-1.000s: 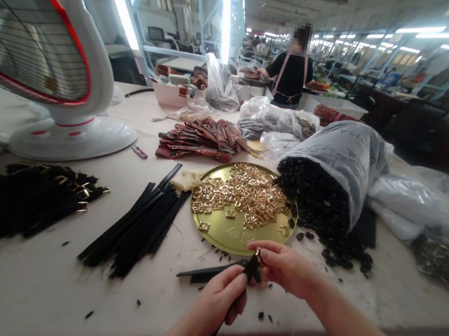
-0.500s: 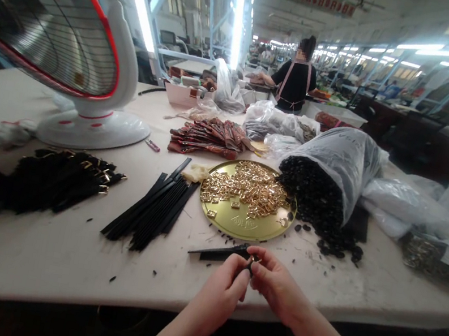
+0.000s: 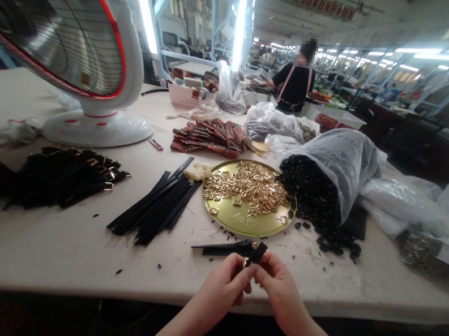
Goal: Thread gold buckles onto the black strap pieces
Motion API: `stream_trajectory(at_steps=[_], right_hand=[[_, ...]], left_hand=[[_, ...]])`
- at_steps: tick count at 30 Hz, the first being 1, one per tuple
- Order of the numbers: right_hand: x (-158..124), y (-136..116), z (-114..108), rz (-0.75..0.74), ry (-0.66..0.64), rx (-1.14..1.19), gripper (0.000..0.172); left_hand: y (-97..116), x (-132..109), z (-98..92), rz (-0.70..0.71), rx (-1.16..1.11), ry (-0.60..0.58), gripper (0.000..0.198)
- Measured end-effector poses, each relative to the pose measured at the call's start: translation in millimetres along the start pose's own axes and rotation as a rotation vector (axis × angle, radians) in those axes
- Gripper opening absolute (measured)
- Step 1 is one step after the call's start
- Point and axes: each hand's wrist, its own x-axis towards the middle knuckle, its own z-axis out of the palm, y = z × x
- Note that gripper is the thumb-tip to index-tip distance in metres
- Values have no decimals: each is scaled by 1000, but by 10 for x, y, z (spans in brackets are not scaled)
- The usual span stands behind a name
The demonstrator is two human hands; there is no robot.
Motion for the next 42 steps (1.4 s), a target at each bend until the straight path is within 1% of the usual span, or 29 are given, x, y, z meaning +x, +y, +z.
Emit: stream_trajectory(at_steps=[4, 7, 9, 12, 13, 14, 15, 17, 19, 20, 21, 22, 24, 26, 27, 29, 33, 34, 36, 37, 38, 39, 40, 41, 42], right_hand=[[17, -36, -66, -91, -13, -157, 21], [66, -75, -134, -104, 1, -243, 20], [104, -90, -153, -38, 1, -206, 21], [143, -87, -140, 145, -17, -18, 22], [146, -85, -134, 174, -15, 17, 22], [143, -86, -132, 162, -5, 5, 22], [136, -91, -135, 107, 9, -62, 21], [120, -110, -162, -98, 18, -305, 19], [119, -123, -208, -294, -25, -537, 14], [127, -121, -232, -341, -38, -598, 12], [140, -110, -254, -342, -41, -611, 10], [156, -93, -272, -303, -43, -582, 10], [182, -55, -291, -186, -54, -464, 14], [187, -40, -292, -139, -80, -383, 16], [179, -49, -291, -165, -84, -384, 16], [150, -96, -293, -278, -84, -468, 16], [83, -205, -345, -484, -157, -781, 11], [72, -216, -369, -518, -173, -838, 16], [65, -216, -429, -560, -210, -879, 29], [75, -211, -468, -562, -238, -873, 31], [97, -209, -517, -555, -256, -865, 30], [136, -211, -577, -545, -252, -869, 27], [194, -221, -650, -533, -210, -889, 22], [273, -240, -734, -523, -133, -920, 17], [371, -266, -827, -511, -28, -956, 14]], left_hand=[[-2, 3, -13, -24, -60, -25, 26], [15, 22, -15, -60, -93, -49, 26], [39, 38, -18, -107, -128, -75, 25], [89, 62, -28, -167, -189, -103, 23], [103, 70, -30, -180, -202, -100, 23], [112, 79, -30, -194, -210, -94, 23], [116, 88, -27, -209, -214, -86, 23], [106, 108, -11, -237, -209, -62, 24], [79, 130, 14, -237, -190, -18, 25], [64, 142, 27, -225, -178, -1, 25], [50, 154, 37, -207, -166, 6, 25], [38, 166, 42, -188, -152, -2, 25], [24, 193, 36, -170, -121, -38, 26], [14, 224, 11, -189, -80, -60, 28], [4, 242, -4, -208, -62, -60, 29], [-32, 285, -27, -246, -44, -45, 32], [-135, 371, -12, -263, -9, 6, 36], [-151, 385, 5, -258, 8, 26, 36], [-156, 400, 46, -233, 39, 70, 30], [-148, 402, 65, -202, 43, 90, 28], [-135, 402, 80, -163, 41, 97, 30], [-120, 402, 91, -128, 38, 88, 32], [-107, 402, 97, -104, 36, 70, 31], [-97, 402, 98, -97, 39, 53, 27], [-91, 402, 95, -114, 47, 40, 25]])
